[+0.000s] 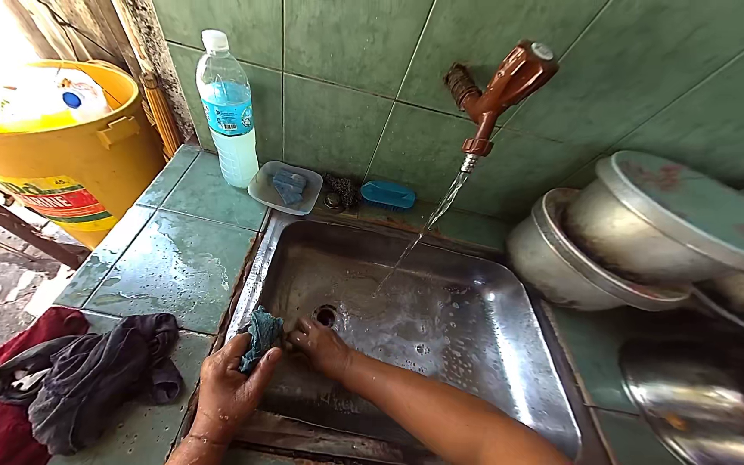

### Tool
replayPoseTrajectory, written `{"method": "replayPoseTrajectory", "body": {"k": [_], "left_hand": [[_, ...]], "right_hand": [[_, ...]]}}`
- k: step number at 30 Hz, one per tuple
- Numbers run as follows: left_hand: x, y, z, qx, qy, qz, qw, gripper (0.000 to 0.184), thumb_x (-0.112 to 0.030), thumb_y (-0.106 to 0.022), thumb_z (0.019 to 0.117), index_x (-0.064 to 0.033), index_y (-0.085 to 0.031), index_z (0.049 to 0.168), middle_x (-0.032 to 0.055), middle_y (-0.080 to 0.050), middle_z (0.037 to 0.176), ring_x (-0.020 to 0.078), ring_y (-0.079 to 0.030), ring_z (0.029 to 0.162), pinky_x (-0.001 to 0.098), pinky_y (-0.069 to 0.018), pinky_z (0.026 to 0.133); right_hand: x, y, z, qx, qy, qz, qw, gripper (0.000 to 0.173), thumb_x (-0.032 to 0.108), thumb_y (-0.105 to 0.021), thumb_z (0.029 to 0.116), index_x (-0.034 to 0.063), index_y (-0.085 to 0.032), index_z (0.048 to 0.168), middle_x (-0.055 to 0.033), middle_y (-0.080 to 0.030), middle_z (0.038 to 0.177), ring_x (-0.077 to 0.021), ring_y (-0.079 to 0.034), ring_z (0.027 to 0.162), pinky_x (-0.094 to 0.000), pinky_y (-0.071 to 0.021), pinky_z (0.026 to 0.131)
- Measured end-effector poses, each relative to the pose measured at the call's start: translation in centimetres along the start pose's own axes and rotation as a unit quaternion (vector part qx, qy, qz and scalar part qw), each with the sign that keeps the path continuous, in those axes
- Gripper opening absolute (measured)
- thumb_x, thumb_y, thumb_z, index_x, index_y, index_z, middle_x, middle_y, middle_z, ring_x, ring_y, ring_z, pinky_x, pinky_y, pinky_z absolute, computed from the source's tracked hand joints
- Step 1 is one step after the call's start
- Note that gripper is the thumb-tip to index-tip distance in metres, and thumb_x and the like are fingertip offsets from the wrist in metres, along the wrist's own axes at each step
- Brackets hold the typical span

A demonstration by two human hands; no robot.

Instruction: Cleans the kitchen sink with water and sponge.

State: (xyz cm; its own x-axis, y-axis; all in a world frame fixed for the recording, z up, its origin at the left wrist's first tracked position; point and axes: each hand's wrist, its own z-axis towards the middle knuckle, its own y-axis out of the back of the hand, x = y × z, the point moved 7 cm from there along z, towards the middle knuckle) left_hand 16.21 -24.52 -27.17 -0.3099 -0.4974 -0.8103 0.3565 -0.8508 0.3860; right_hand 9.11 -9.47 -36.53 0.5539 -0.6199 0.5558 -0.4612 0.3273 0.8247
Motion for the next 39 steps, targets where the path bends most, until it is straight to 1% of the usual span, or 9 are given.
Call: {"method": "replayPoseTrajectory", "body": {"k": [5,8,12,15,20,26,31,36,39], "left_hand": [[0.5,0.2,0.2,0.001,0.005,-0.002,1.000,0.044,-0.049,-0.064,0.0942,-0.0057,-0.070,0.087,-0.0027,-0.067,0.071,-0.0030,-0.063,0.064,0.0175,-0.0540,0.059],[0.6,0.2,0.1,0.011,0.012,-0.007,1.000,0.049,-0.054,-0.062,0.0952,-0.0068,-0.070,0.087,-0.0034,-0.066,0.069,-0.0020,-0.063,0.061,0.0185,-0.0540,0.056],[0.7,0.1,0.3,0.010,0.011,-0.012,1.000,0.048,-0.053,-0.063,0.0954,-0.0062,-0.070,0.088,-0.0033,-0.067,0.071,-0.0030,-0.063,0.063,0.0179,-0.0541,0.058],[0.6,0.2,0.3,0.014,0.006,-0.016,1.000,0.049,-0.053,-0.063,0.0955,-0.0060,-0.070,0.088,-0.0026,-0.068,0.072,-0.0026,-0.063,0.066,0.0179,-0.0544,0.061],[0.8,0.2,0.4,0.010,0.008,-0.026,1.000,0.048,-0.053,-0.064,0.0952,-0.0058,-0.070,0.089,-0.0028,-0.068,0.073,-0.0023,-0.064,0.065,0.0177,-0.0548,0.060],[0.8,0.1,0.2,0.008,0.006,-0.027,1.000,0.049,-0.053,-0.064,0.0950,-0.0051,-0.070,0.088,-0.0024,-0.068,0.073,-0.0024,-0.064,0.067,0.0181,-0.0552,0.061],[0.6,0.3,0.1,0.007,0.006,-0.023,1.000,0.048,-0.052,-0.064,0.0952,-0.0056,-0.070,0.088,-0.0024,-0.067,0.072,-0.0019,-0.063,0.064,0.0181,-0.0546,0.059],[0.8,0.3,0.3,0.011,0.002,-0.039,0.999,0.047,-0.053,-0.064,0.0961,-0.0060,-0.070,0.089,-0.0029,-0.068,0.072,-0.0025,-0.063,0.064,0.0176,-0.0551,0.060],[1.0,0.4,0.2,0.014,0.009,-0.048,0.999,0.050,-0.055,-0.062,0.0968,-0.0064,-0.070,0.089,-0.0031,-0.068,0.072,-0.0014,-0.064,0.063,0.0191,-0.0558,0.058]], "right_hand": [[-6.6,5.9,6.8,-0.096,-0.177,-0.023,0.979,0.032,0.026,-0.070,0.0978,-0.0008,-0.072,0.116,-0.0305,-0.059,0.130,-0.0450,-0.066,0.109,-0.0578,-0.0559,0.092],[-6.6,7.3,8.8,-0.102,-0.260,-0.054,0.959,0.034,0.024,-0.068,0.0994,-0.0034,-0.069,0.119,-0.0301,-0.059,0.132,-0.0449,-0.065,0.113,-0.0569,-0.0544,0.095],[-0.7,1.8,5.6,-0.113,-0.113,-0.050,0.986,0.022,0.005,-0.062,0.0946,-0.0059,-0.071,0.112,-0.0275,-0.066,0.118,-0.0411,-0.069,0.104,-0.0528,-0.0583,0.088],[-0.9,1.5,4.5,-0.148,0.009,-0.057,0.987,0.016,0.008,-0.064,0.0935,-0.0010,-0.074,0.102,-0.0215,-0.070,0.109,-0.0369,-0.071,0.100,-0.0510,-0.0605,0.084],[-5.6,6.4,7.0,-0.082,-0.183,-0.070,0.977,0.025,0.015,-0.067,0.0987,-0.0033,-0.071,0.116,-0.0252,-0.063,0.128,-0.0429,-0.062,0.118,-0.0576,-0.0524,0.098],[0.1,1.1,2.0,-0.074,0.009,-0.107,0.991,0.016,0.003,-0.063,0.0924,-0.0013,-0.072,0.105,-0.0216,-0.069,0.109,-0.0401,-0.069,0.101,-0.0521,-0.0607,0.078],[-2.0,3.5,6.5,0.016,-0.152,-0.088,0.984,0.025,0.004,-0.058,0.0985,-0.0019,-0.070,0.119,-0.0230,-0.062,0.131,-0.0424,-0.060,0.122,-0.0569,-0.0519,0.098],[-0.9,1.4,2.4,-0.079,0.004,-0.077,0.994,0.016,0.008,-0.062,0.0943,0.0000,-0.073,0.101,-0.0216,-0.070,0.108,-0.0398,-0.070,0.100,-0.0540,-0.0598,0.081],[-4.8,5.1,5.9,-0.056,-0.119,-0.072,0.989,0.023,0.009,-0.059,0.0990,-0.0006,-0.072,0.115,-0.0256,-0.065,0.123,-0.0436,-0.065,0.114,-0.0590,-0.0549,0.092]]}}
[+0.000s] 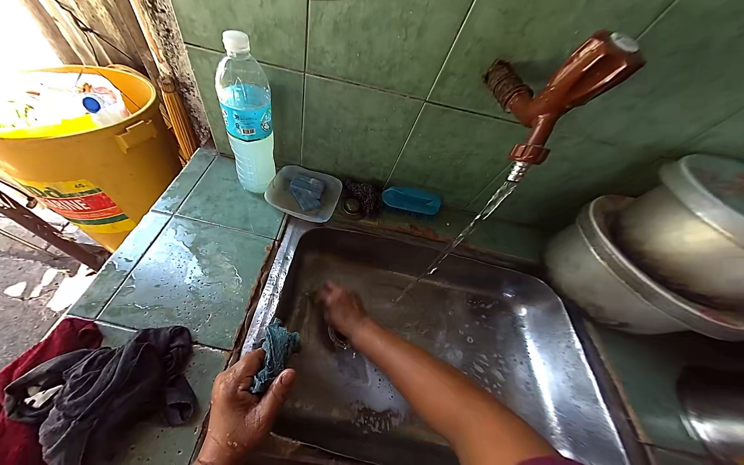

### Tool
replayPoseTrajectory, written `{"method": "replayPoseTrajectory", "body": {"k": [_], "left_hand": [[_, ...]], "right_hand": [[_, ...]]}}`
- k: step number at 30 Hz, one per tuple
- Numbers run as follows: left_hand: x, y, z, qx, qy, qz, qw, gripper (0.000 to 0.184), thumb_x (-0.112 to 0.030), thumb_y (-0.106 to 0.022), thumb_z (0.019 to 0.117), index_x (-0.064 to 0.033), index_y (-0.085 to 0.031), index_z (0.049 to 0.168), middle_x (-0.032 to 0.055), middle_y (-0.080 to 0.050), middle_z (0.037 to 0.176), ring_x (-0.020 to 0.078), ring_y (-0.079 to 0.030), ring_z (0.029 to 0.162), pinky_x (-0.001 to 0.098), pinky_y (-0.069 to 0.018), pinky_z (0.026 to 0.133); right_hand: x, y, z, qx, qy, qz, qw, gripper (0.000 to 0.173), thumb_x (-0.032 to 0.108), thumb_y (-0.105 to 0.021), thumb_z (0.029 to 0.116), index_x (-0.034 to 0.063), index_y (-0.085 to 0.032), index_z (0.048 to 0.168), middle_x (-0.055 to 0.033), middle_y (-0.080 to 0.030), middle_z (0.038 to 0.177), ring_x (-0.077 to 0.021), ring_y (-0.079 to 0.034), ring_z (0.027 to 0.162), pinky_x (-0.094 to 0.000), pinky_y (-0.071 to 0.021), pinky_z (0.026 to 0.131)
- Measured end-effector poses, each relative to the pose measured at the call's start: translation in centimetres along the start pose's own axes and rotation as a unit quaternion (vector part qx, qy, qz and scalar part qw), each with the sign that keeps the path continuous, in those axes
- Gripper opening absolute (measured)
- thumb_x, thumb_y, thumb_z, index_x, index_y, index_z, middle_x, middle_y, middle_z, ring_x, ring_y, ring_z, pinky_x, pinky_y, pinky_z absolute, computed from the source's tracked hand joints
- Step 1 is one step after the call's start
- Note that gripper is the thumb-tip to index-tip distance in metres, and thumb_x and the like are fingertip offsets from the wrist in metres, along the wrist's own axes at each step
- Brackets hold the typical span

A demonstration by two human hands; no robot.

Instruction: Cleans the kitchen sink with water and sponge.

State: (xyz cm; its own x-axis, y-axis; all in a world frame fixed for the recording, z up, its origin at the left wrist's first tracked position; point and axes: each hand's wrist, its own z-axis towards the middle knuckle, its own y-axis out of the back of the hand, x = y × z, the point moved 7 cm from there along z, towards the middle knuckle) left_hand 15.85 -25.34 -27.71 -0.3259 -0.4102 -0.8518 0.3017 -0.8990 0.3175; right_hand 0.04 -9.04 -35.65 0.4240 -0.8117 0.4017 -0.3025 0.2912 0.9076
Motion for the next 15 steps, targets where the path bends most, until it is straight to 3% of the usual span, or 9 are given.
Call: {"method": "replayPoseTrajectory", "body": {"k": [2,4,8,10,13,15], "left_hand": [[0.0,0.0,0.2,-0.005,0.003,-0.004,1.000,0.051,-0.056,-0.061,0.0977,-0.0066,-0.069,0.090,-0.0035,-0.067,0.072,-0.0008,-0.064,0.063,0.0196,-0.0559,0.058],[-0.1,0.0,0.4,-0.008,0.009,-0.017,1.000,0.051,-0.055,-0.057,0.1000,-0.0062,-0.069,0.092,-0.0037,-0.067,0.070,0.0009,-0.064,0.061,0.0213,-0.0571,0.056],[0.1,0.3,0.1,-0.014,0.031,-0.041,0.999,0.055,-0.055,-0.049,0.1038,-0.0041,-0.068,0.094,-0.0045,-0.066,0.069,0.0030,-0.064,0.059,0.0236,-0.0579,0.056],[0.1,0.2,0.2,-0.015,0.037,-0.060,0.997,0.056,-0.055,-0.045,0.1047,-0.0040,-0.067,0.096,-0.0053,-0.066,0.070,0.0033,-0.064,0.059,0.0236,-0.0580,0.056],[0.2,0.3,0.1,-0.022,0.057,-0.078,0.995,0.057,-0.055,-0.042,0.1055,-0.0047,-0.066,0.096,-0.0059,-0.067,0.070,0.0045,-0.064,0.058,0.0248,-0.0585,0.055],[0.3,0.5,0.0,-0.029,0.072,-0.066,0.995,0.059,-0.055,-0.039,0.1055,-0.0028,-0.066,0.097,-0.0062,-0.066,0.070,0.0037,-0.064,0.059,0.0248,-0.0583,0.056]], "right_hand": [[-1.7,2.1,4.0,-0.043,-0.090,-0.038,0.994,0.025,0.013,-0.058,0.1025,-0.0012,-0.070,0.118,-0.0258,-0.064,0.127,-0.0441,-0.064,0.116,-0.0587,-0.0537,0.095],[-0.7,2.5,5.9,-0.077,-0.150,-0.037,0.985,0.027,0.010,-0.058,0.1007,-0.0035,-0.068,0.122,-0.0259,-0.063,0.132,-0.0443,-0.063,0.119,-0.0581,-0.0523,0.098],[5.4,0.1,1.5,-0.024,-0.213,0.083,0.973,0.036,0.007,-0.060,0.0975,-0.0090,-0.059,0.129,-0.0290,-0.057,0.135,-0.0437,-0.065,0.114,-0.0557,-0.0546,0.093],[7.4,-0.7,-1.9,0.014,-0.199,0.179,0.963,0.035,0.013,-0.065,0.0976,-0.0089,-0.061,0.125,-0.0299,-0.060,0.129,-0.0436,-0.062,0.116,-0.0563,-0.0518,0.097],[9.2,-2.6,-5.1,0.046,-0.136,0.303,0.942,0.027,0.013,-0.070,0.0930,-0.0055,-0.069,0.113,-0.0242,-0.070,0.108,-0.0363,-0.066,0.105,-0.0540,-0.0524,0.095],[10.8,-3.9,-6.9,0.130,-0.116,0.286,0.942,0.030,0.018,-0.065,0.0983,-0.0059,-0.068,0.116,-0.0234,-0.070,0.114,-0.0348,-0.066,0.111,-0.0523,-0.0506,0.099]]}}
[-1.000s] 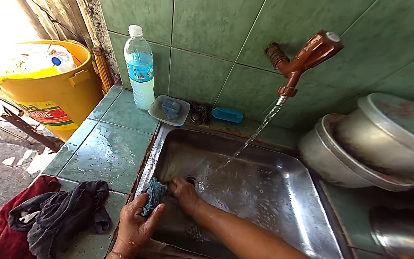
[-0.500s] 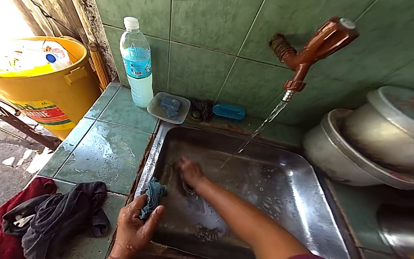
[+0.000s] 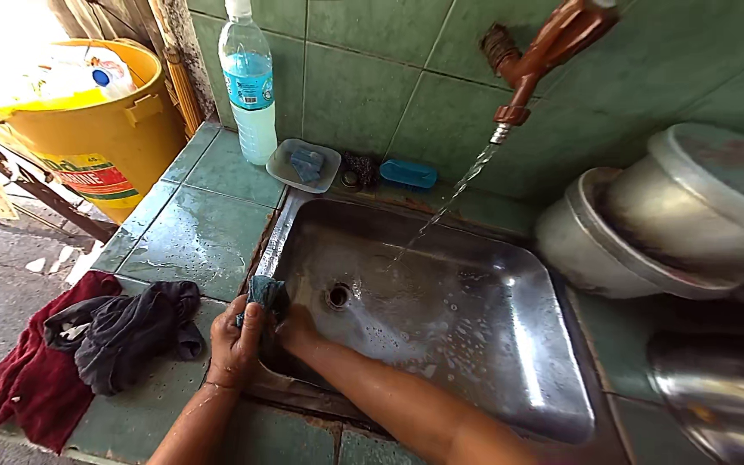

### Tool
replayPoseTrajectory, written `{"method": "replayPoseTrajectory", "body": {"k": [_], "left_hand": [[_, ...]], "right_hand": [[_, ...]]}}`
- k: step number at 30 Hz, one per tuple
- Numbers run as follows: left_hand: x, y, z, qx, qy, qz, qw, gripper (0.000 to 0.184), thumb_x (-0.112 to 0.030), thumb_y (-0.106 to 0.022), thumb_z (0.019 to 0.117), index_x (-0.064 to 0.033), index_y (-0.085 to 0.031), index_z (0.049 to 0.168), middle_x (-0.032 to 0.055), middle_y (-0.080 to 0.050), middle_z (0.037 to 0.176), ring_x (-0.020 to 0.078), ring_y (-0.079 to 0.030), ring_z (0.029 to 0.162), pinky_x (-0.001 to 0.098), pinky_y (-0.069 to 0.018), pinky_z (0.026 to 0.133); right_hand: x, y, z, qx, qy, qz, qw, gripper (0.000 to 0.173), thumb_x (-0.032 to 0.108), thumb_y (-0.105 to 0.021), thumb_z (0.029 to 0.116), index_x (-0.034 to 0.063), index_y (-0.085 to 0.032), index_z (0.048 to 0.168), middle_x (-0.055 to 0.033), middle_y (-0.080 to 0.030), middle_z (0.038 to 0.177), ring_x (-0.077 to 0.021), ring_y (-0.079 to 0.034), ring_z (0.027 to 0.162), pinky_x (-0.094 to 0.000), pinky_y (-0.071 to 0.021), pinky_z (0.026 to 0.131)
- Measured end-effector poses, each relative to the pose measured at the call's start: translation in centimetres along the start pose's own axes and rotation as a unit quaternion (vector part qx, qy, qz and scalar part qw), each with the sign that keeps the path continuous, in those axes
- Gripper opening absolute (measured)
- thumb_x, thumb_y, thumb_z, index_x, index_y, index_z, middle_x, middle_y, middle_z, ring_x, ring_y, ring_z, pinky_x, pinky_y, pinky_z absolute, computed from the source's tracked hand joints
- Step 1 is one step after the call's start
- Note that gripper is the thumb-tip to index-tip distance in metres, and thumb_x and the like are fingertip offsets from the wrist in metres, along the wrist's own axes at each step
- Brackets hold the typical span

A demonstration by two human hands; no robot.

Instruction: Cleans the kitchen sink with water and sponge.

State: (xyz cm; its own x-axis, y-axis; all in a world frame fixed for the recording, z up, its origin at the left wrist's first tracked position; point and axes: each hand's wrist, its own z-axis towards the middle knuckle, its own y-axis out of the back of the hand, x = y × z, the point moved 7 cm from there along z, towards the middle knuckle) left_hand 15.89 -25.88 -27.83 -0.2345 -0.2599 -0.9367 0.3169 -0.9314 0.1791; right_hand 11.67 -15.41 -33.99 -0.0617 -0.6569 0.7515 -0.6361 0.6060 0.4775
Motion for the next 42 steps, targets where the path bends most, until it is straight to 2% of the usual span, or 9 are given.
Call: {"method": "replayPoseTrajectory", "body": {"k": [4,8,15,18,23,26,31,35,42], "left_hand": [[-0.4,-0.1,-0.1,-0.001,0.028,0.039,0.999,0.056,-0.046,-0.035,0.1060,0.0018,-0.065,0.100,-0.0050,-0.067,0.072,0.0023,-0.064,0.062,0.0241,-0.0586,0.061],[-0.6,-0.2,-0.2,0.006,0.042,0.036,0.998,0.047,-0.037,-0.036,0.1054,0.0026,-0.062,0.104,-0.0068,-0.065,0.073,0.0000,-0.063,0.062,0.0213,-0.0580,0.062],[-0.6,-0.2,-0.1,0.011,0.020,0.047,0.999,0.050,-0.044,-0.039,0.1044,-0.0001,-0.062,0.098,-0.0094,-0.063,0.072,-0.0038,-0.062,0.062,0.0175,-0.0555,0.062],[-0.7,-0.3,0.3,0.011,0.001,0.054,0.998,0.053,-0.048,-0.040,0.1039,-0.0009,-0.062,0.094,-0.0089,-0.062,0.070,-0.0043,-0.060,0.060,0.0169,-0.0539,0.059],[-0.8,-0.3,0.5,0.020,0.011,0.071,0.997,0.054,-0.047,-0.040,0.1040,0.0013,-0.063,0.096,-0.0070,-0.063,0.070,-0.0040,-0.061,0.060,0.0175,-0.0544,0.059],[-0.6,-0.4,0.6,0.024,0.015,0.070,0.997,0.056,-0.049,-0.039,0.1037,0.0012,-0.063,0.097,-0.0067,-0.064,0.070,-0.0035,-0.061,0.060,0.0178,-0.0543,0.059],[-0.4,-0.2,0.5,0.033,0.018,0.054,0.998,0.056,-0.051,-0.041,0.1038,-0.0001,-0.064,0.099,-0.0082,-0.063,0.071,-0.0039,-0.061,0.060,0.0172,-0.0543,0.058],[-0.3,-0.2,0.3,0.037,0.016,0.032,0.999,0.056,-0.054,-0.044,0.1032,-0.0011,-0.064,0.101,-0.0098,-0.063,0.071,-0.0035,-0.061,0.059,0.0171,-0.0544,0.056],[0.2,-0.1,0.2,0.047,0.010,-0.018,0.999,0.044,-0.058,-0.050,0.1029,-0.0162,-0.066,0.103,-0.0152,-0.066,0.073,-0.0018,-0.064,0.061,0.0187,-0.0564,0.057]], "right_hand": [[-1.1,-1.6,-2.3,0.157,0.036,-0.080,0.984,0.036,0.020,-0.062,0.0996,-0.0082,-0.065,0.121,-0.0291,-0.065,0.123,-0.0429,-0.061,0.119,-0.0628,-0.0455,0.102],[-7.8,3.7,-7.2,0.172,-0.004,-0.169,0.971,0.031,0.019,-0.061,0.1009,-0.0105,-0.068,0.109,-0.0321,-0.066,0.114,-0.0477,-0.062,0.114,-0.0672,-0.0450,0.099],[-25.0,17.9,-22.9,0.169,-0.295,-0.342,0.876,0.035,0.017,-0.064,0.0989,-0.0088,-0.064,0.124,-0.0335,-0.061,0.127,-0.0507,-0.056,0.125,-0.0672,-0.0420,0.105],[-21.7,16.2,-21.3,0.147,-0.278,-0.303,0.900,0.036,0.019,-0.057,0.1033,-0.0112,-0.064,0.120,-0.0354,-0.062,0.123,-0.0510,-0.057,0.122,-0.0661,-0.0414,0.105],[-4.6,2.8,-7.6,0.142,0.016,-0.143,0.979,0.033,0.019,-0.054,0.1051,-0.0085,-0.068,0.116,-0.0294,-0.068,0.115,-0.0440,-0.063,0.115,-0.0635,-0.0457,0.101],[-1.2,0.3,-4.7,0.161,0.070,-0.099,0.979,0.029,0.013,-0.054,0.1036,-0.0070,-0.067,0.119,-0.0277,-0.067,0.119,-0.0414,-0.062,0.118,-0.0611,-0.0452,0.102],[-14.1,8.6,-12.6,0.131,-0.068,-0.182,0.972,0.023,0.012,-0.064,0.0966,-0.0067,-0.071,0.109,-0.0287,-0.069,0.109,-0.0454,-0.064,0.110,-0.0646,-0.0464,0.098],[-23.7,16.9,-22.5,0.158,-0.264,-0.358,0.882,0.026,0.012,-0.066,0.0931,-0.0024,-0.071,0.115,-0.0298,-0.064,0.125,-0.0495,-0.058,0.121,-0.0692,-0.0448,0.100],[-24.6,27.1,-20.5,0.110,-0.305,-0.508,0.798,0.027,0.003,-0.054,0.0997,0.0037,-0.072,0.120,-0.0234,-0.058,0.139,-0.0475,-0.053,0.129,-0.0636,-0.0492,0.096]]}}
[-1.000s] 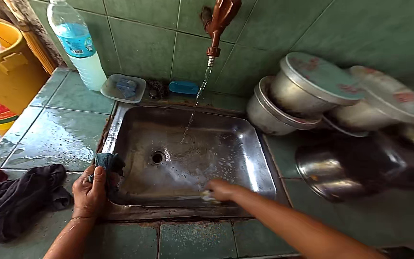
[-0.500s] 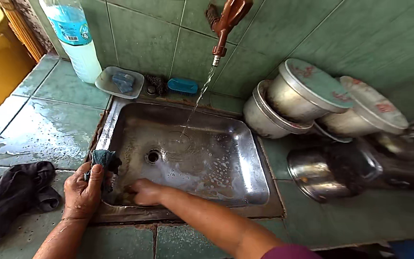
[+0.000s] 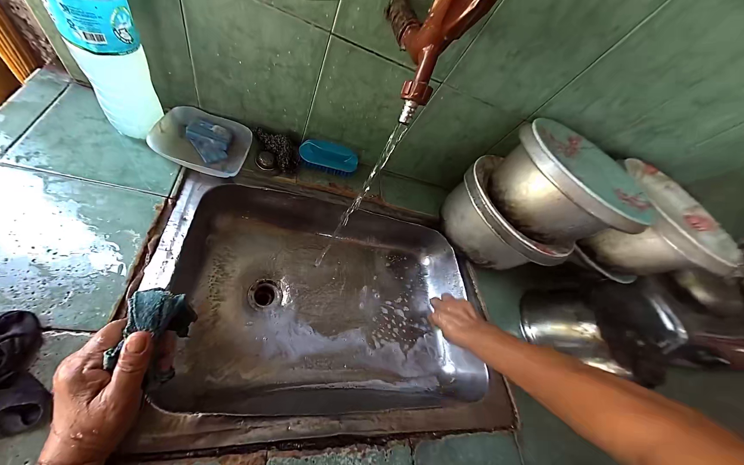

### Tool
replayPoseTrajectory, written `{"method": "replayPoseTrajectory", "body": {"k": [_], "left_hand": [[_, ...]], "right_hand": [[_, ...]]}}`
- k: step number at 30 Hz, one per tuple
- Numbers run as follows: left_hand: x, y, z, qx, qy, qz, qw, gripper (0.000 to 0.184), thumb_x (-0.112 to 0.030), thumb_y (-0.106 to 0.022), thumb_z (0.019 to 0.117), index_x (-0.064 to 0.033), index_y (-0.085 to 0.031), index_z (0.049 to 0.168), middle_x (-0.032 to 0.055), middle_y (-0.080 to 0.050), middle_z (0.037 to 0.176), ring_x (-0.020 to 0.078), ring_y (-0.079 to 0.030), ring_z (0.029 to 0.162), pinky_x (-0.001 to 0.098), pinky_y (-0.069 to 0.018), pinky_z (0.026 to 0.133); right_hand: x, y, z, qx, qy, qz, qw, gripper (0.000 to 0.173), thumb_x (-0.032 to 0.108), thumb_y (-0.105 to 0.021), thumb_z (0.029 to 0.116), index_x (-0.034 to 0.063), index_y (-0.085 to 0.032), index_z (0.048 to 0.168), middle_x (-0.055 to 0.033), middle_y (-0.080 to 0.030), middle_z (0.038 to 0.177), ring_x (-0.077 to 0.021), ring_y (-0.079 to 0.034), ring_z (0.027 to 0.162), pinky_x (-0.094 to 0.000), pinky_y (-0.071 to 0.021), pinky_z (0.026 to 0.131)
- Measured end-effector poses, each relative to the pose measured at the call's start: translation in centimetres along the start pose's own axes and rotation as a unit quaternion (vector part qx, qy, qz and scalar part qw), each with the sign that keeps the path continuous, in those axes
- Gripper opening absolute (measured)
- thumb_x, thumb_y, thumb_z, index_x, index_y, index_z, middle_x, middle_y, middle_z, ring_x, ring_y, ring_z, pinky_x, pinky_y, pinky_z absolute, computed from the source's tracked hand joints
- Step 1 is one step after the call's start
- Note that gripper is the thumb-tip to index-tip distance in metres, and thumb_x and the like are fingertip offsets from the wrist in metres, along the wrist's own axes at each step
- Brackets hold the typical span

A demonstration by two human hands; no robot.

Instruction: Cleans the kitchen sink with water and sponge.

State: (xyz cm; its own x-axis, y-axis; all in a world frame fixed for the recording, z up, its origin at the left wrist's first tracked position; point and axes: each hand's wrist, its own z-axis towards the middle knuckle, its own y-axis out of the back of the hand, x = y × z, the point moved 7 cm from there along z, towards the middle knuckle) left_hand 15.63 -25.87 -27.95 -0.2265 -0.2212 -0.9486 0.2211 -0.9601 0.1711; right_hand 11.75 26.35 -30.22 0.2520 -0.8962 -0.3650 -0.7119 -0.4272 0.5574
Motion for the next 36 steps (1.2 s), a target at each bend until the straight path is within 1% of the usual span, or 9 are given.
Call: {"method": "replayPoseTrajectory", "body": {"k": [4,6,10,14,17,21,27,30,36], "left_hand": [[0.2,0.2,-0.2,0.020,0.011,-0.010,1.000,0.040,-0.054,-0.051,0.1042,-0.0171,-0.066,0.109,-0.0140,-0.069,0.078,-0.0001,-0.066,0.065,0.0209,-0.0580,0.060],[0.3,0.2,-0.3,0.028,0.019,-0.024,0.999,0.036,-0.052,-0.052,0.1047,-0.0189,-0.065,0.112,-0.0143,-0.070,0.081,0.0006,-0.067,0.067,0.0216,-0.0587,0.062],[0.1,0.3,-0.5,0.026,0.025,-0.022,0.999,0.038,-0.051,-0.052,0.1045,-0.0171,-0.066,0.114,-0.0144,-0.070,0.082,0.0005,-0.067,0.067,0.0215,-0.0588,0.062],[-0.3,0.0,-0.3,0.025,0.002,-0.001,1.000,0.042,-0.050,-0.051,0.1056,-0.0113,-0.065,0.113,-0.0134,-0.068,0.079,-0.0020,-0.065,0.067,0.0208,-0.0581,0.061],[-0.4,0.1,-0.2,0.012,-0.026,0.015,0.999,0.046,-0.050,-0.050,0.1059,-0.0069,-0.066,0.109,-0.0087,-0.067,0.076,-0.0016,-0.064,0.065,0.0209,-0.0577,0.060],[-0.3,0.0,-0.2,0.004,-0.032,0.025,0.999,0.048,-0.051,-0.049,0.1057,-0.0061,-0.066,0.104,-0.0081,-0.067,0.074,-0.0011,-0.064,0.062,0.0206,-0.0573,0.058],[-0.5,0.0,0.0,-0.003,-0.025,0.054,0.998,0.052,-0.053,-0.049,0.1052,-0.0034,-0.065,0.101,-0.0070,-0.066,0.071,-0.0004,-0.064,0.060,0.0208,-0.0574,0.057],[-0.5,0.1,0.0,-0.007,-0.023,0.057,0.998,0.052,-0.051,-0.050,0.1050,-0.0023,-0.065,0.102,-0.0075,-0.067,0.072,-0.0008,-0.064,0.060,0.0201,-0.0574,0.057],[-0.4,0.0,-0.1,-0.034,-0.045,0.078,0.995,0.053,-0.053,-0.049,0.1046,-0.0034,-0.066,0.096,-0.0077,-0.065,0.068,-0.0017,-0.063,0.058,0.0191,-0.0561,0.055]], "right_hand": [[-2.9,7.1,6.7,-0.210,-0.044,-0.043,0.976,0.019,-0.007,-0.057,0.0949,-0.0049,-0.074,0.103,-0.0291,-0.063,0.124,-0.0493,-0.060,0.116,-0.0607,-0.0544,0.085],[-3.0,9.2,8.8,-0.250,-0.075,-0.080,0.962,0.019,-0.010,-0.056,0.0935,-0.0090,-0.071,0.106,-0.0303,-0.062,0.122,-0.0482,-0.060,0.116,-0.0576,-0.0553,0.084],[-2.3,6.8,8.7,-0.237,-0.113,-0.029,0.965,0.027,-0.011,-0.054,0.0948,-0.0142,-0.062,0.120,-0.0339,-0.056,0.129,-0.0514,-0.058,0.120,-0.0594,-0.0561,0.085],[-1.5,2.7,6.1,-0.182,-0.156,0.090,0.967,0.041,-0.005,-0.056,0.0963,-0.0075,-0.055,0.137,-0.0309,-0.051,0.141,-0.0506,-0.052,0.129,-0.0601,-0.0530,0.095],[2.1,3.3,5.7,-0.166,-0.214,0.230,0.935,0.056,0.003,-0.064,0.0930,-0.0048,-0.048,0.145,-0.0304,-0.045,0.149,-0.0481,-0.051,0.132,-0.0587,-0.0502,0.101],[12.3,10.5,8.0,-0.222,-0.104,0.334,0.910,0.053,0.012,-0.065,0.0958,-0.0070,-0.051,0.143,-0.0322,-0.043,0.150,-0.0490,-0.049,0.134,-0.0590,-0.0455,0.107],[28.9,19.7,8.0,-0.334,0.116,0.314,0.881,0.046,0.001,-0.063,0.0933,-0.0084,-0.056,0.137,-0.0343,-0.050,0.140,-0.0503,-0.055,0.124,-0.0578,-0.0533,0.095],[28.7,17.9,7.6,-0.333,0.165,0.302,0.878,0.041,0.001,-0.059,0.0952,-0.0020,-0.060,0.136,-0.0267,-0.055,0.138,-0.0431,-0.058,0.123,-0.0540,-0.0544,0.096],[19.3,6.8,4.5,-0.289,0.195,0.256,0.902,0.037,0.010,-0.056,0.0983,-0.0007,-0.064,0.133,-0.0275,-0.058,0.135,-0.0420,-0.061,0.123,-0.0524,-0.0536,0.099]]}}
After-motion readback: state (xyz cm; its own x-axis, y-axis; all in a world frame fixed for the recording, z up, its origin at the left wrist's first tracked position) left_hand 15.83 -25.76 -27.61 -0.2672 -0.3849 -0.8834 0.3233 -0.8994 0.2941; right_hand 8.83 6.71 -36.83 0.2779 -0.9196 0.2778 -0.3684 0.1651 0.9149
